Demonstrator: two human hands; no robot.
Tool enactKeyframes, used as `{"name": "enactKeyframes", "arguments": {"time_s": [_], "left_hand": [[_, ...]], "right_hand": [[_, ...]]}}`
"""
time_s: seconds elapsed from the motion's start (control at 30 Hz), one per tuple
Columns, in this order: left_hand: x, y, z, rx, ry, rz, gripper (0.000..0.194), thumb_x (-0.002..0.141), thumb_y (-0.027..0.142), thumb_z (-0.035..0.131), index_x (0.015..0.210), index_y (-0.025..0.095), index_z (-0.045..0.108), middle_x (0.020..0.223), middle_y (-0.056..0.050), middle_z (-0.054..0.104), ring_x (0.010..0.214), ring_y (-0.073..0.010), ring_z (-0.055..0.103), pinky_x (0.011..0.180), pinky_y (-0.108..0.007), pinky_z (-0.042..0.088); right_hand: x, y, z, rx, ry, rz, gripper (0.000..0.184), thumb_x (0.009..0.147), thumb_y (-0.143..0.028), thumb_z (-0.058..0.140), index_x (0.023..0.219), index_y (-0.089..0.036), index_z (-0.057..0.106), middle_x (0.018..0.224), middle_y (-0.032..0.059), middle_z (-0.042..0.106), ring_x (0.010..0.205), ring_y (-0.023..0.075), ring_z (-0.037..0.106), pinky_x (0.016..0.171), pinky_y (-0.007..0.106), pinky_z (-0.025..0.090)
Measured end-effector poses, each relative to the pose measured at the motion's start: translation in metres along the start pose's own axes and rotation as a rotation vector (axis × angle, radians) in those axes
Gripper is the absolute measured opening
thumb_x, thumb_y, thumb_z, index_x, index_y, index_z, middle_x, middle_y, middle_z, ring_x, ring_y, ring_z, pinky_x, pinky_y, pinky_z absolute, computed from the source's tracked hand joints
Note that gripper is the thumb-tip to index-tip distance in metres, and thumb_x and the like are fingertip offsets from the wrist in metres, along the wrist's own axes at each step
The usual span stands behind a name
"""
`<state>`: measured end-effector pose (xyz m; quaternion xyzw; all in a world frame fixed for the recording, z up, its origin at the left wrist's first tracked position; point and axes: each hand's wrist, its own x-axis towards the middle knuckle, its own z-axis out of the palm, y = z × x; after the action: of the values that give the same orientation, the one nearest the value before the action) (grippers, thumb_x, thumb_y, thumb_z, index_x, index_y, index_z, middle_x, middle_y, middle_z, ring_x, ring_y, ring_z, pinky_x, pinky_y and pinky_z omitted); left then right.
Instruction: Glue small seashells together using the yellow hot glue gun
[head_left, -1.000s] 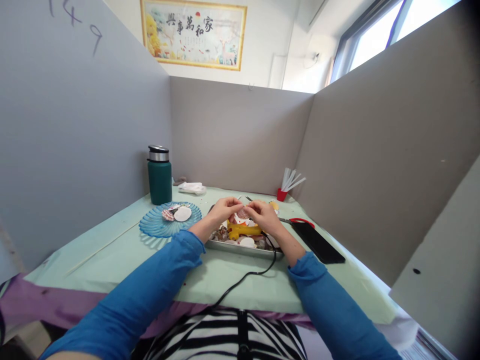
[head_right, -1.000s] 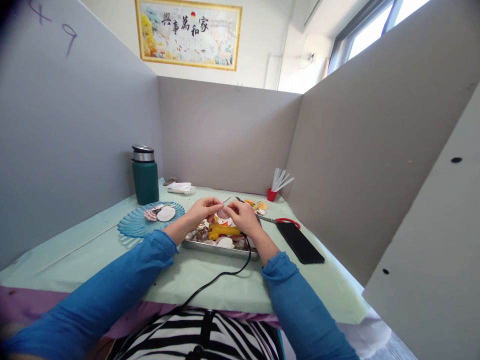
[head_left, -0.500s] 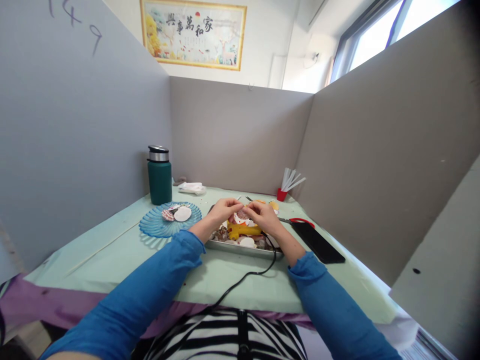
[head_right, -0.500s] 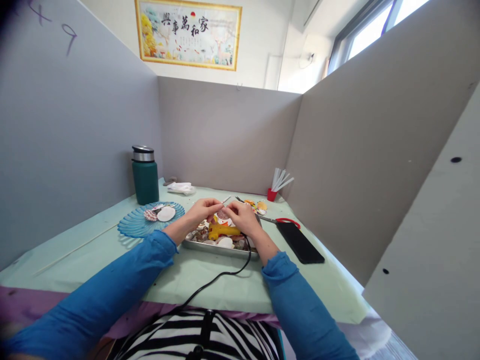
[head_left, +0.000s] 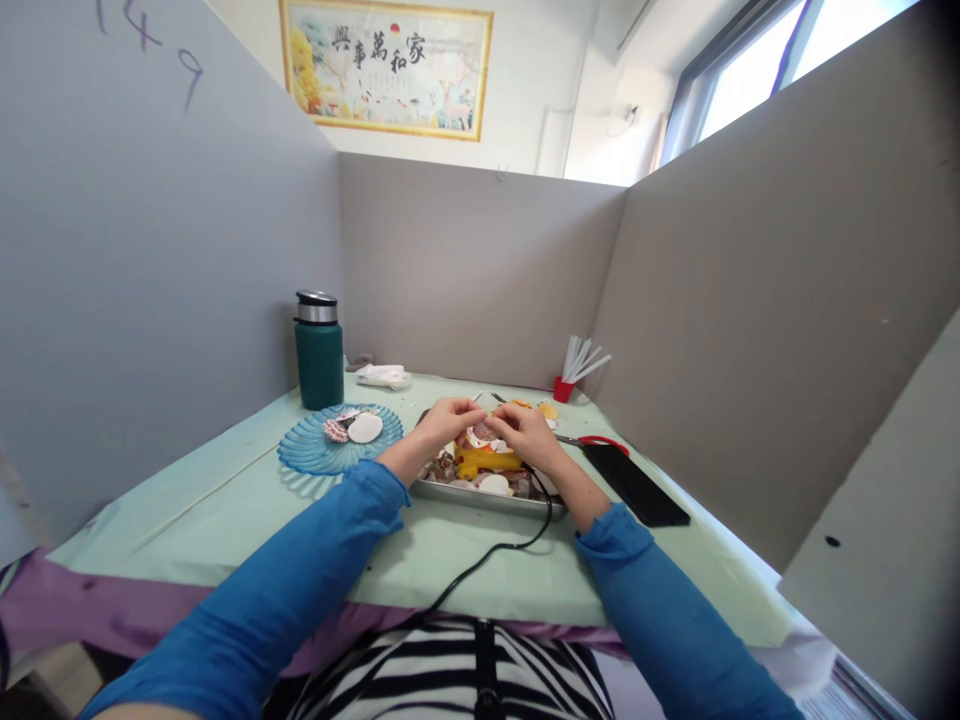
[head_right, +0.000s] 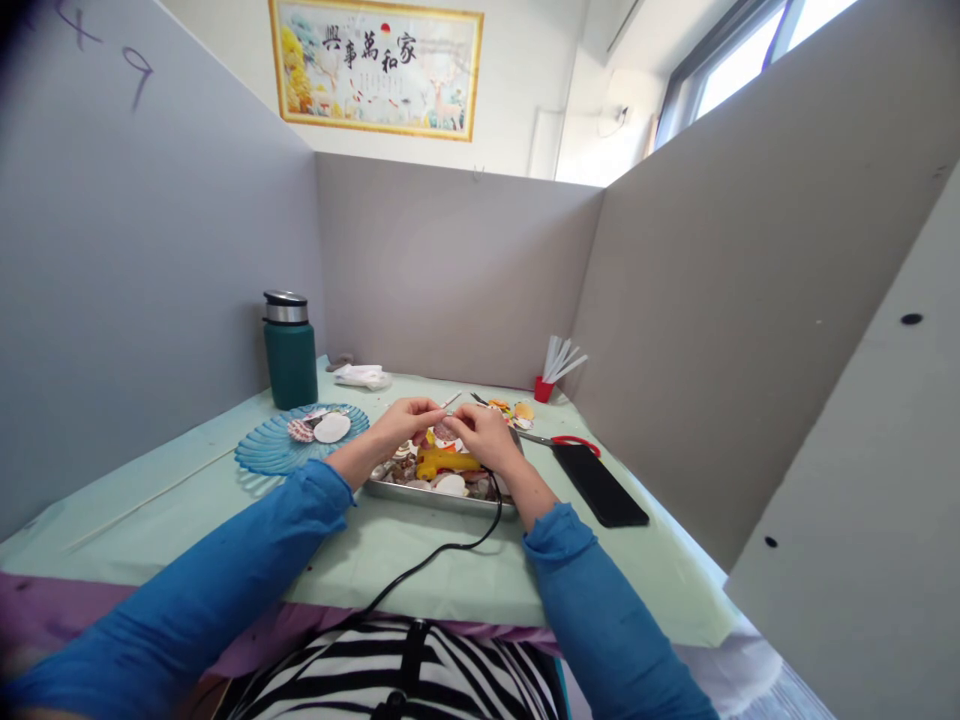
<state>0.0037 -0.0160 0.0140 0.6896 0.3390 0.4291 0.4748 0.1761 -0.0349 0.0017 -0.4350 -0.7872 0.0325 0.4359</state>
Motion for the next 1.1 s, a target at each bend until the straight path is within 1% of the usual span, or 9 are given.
{"name": "enactKeyframes", "arguments": {"time_s": [0.17, 0.33, 0.5, 0.7, 1.1], "left_hand": [[-0.0006, 0.0002, 0.0004, 0.003, 0.018, -0.005, 0.023, 0.073, 0.035, 0.065, 0.070, 0.014, 0.057, 0.042, 0.008, 0.045, 0.035, -0.0057, 0.043, 0.042, -0.019, 0.038], [0.0005, -0.0016, 0.0000, -0.003, 0.019, -0.008, 0.027, 0.071, 0.038, 0.066, 0.074, 0.012, 0.060, 0.044, 0.007, 0.047, 0.036, -0.0059, 0.045, 0.041, -0.018, 0.034], [0.0025, -0.0035, -0.0001, -0.038, 0.010, 0.001, 0.027, 0.072, 0.037, 0.067, 0.080, 0.012, 0.060, 0.048, 0.006, 0.050, 0.035, -0.0042, 0.042, 0.041, -0.018, 0.036], [0.0026, -0.0041, -0.0003, -0.029, 0.013, -0.003, 0.024, 0.074, 0.035, 0.065, 0.073, 0.013, 0.057, 0.043, 0.007, 0.046, 0.034, -0.0050, 0.043, 0.042, -0.018, 0.038], [0.0023, -0.0033, -0.0003, -0.016, 0.019, -0.022, 0.022, 0.074, 0.033, 0.065, 0.073, 0.013, 0.056, 0.043, 0.007, 0.047, 0.034, -0.0060, 0.045, 0.041, -0.018, 0.038]], "right_hand": [[0.0001, -0.0006, -0.0001, -0.005, -0.002, -0.006, 0.030, 0.085, -0.040, 0.052, 0.066, -0.017, 0.057, 0.059, -0.0008, 0.055, 0.055, 0.0113, 0.047, 0.053, 0.022, 0.034], [0.0005, 0.0008, 0.0001, -0.003, 0.004, -0.002, 0.031, 0.085, -0.041, 0.051, 0.067, -0.017, 0.058, 0.060, -0.0003, 0.056, 0.056, 0.0116, 0.047, 0.053, 0.022, 0.035], [0.0001, 0.0020, 0.0003, 0.001, 0.005, -0.003, 0.030, 0.085, -0.041, 0.051, 0.068, -0.017, 0.058, 0.060, -0.0003, 0.056, 0.056, 0.0115, 0.048, 0.053, 0.022, 0.035], [-0.0001, 0.0019, 0.0001, 0.004, -0.004, -0.004, 0.030, 0.086, -0.041, 0.051, 0.068, -0.017, 0.058, 0.061, -0.0004, 0.057, 0.057, 0.0114, 0.048, 0.053, 0.022, 0.034], [-0.0001, 0.0025, 0.0015, -0.038, 0.013, -0.013, 0.030, 0.085, -0.040, 0.052, 0.065, -0.018, 0.057, 0.058, -0.0007, 0.055, 0.056, 0.0116, 0.047, 0.053, 0.022, 0.033]]}}
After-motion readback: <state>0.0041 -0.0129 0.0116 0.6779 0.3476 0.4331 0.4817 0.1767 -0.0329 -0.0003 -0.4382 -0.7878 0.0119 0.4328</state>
